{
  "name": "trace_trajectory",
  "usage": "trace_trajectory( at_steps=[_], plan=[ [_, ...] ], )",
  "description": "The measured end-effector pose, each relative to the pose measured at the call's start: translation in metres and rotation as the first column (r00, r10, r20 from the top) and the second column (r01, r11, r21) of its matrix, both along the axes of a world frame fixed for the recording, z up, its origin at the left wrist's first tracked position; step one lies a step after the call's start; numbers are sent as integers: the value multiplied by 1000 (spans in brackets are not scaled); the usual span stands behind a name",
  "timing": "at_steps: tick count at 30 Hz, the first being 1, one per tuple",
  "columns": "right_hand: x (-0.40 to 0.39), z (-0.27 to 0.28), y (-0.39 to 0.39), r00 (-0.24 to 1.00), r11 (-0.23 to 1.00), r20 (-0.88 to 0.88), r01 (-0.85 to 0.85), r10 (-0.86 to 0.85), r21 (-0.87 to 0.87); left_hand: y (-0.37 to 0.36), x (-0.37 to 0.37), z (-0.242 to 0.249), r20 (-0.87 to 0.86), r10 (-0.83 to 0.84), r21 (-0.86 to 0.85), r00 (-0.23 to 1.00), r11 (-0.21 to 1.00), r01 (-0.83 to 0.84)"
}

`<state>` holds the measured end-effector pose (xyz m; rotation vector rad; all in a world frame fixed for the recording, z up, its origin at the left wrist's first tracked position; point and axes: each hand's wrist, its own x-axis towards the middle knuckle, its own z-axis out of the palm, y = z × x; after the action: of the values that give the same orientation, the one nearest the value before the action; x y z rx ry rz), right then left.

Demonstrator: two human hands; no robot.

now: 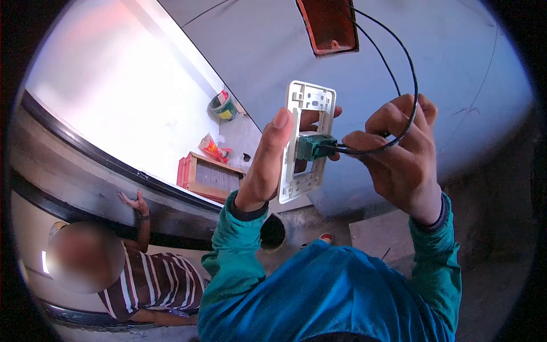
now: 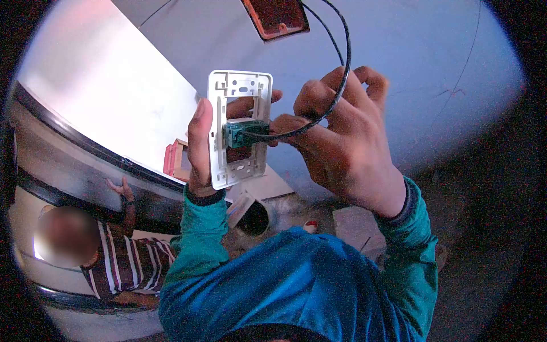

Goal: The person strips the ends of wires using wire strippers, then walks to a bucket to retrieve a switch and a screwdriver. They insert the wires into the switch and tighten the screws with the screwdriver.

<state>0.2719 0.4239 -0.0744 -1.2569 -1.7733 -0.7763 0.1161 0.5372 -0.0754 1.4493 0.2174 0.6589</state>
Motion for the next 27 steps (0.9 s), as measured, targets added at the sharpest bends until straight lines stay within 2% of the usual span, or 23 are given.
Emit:
trace_trajectory(
  at_steps=[1,3,5,7,11,21,23,26,27],
  plan=[
    [0,1,2,998,998,-39,-56,55,-15,4,-2,-1,-12,11,42,1000,999,-11],
    [-2,0,5,999,999,-23,-34,33,-18,7,-3,0,-17,24,81,1000,996,-23],
    [-5,-1,10,1000,1000,-12,-14,13,-27,8,-4,2,-38,108,184,993,978,-100],
    [-18,-5,-1,996,996,24,88,-88,23,2,-13,0,-74,99,209,992,975,-82],
    [-26,-11,5,999,995,0,49,-49,87,5,-18,1,-133,121,298,984,952,-77],
    [-30,-27,19,998,985,-40,49,-43,168,4,-16,3,-96,114,355,989,932,-73],
    [-32,-26,20,997,976,-34,72,-67,205,8,-14,1,-21,138,387,990,914,-119],
    [-34,-19,13,998,984,2,67,-68,167,9,-23,2,-31,136,372,990,921,-114],
    [-27,-26,14,996,989,-80,36,-25,142,7,-15,-7,-43,139,379,989,918,-113]
  ],
)
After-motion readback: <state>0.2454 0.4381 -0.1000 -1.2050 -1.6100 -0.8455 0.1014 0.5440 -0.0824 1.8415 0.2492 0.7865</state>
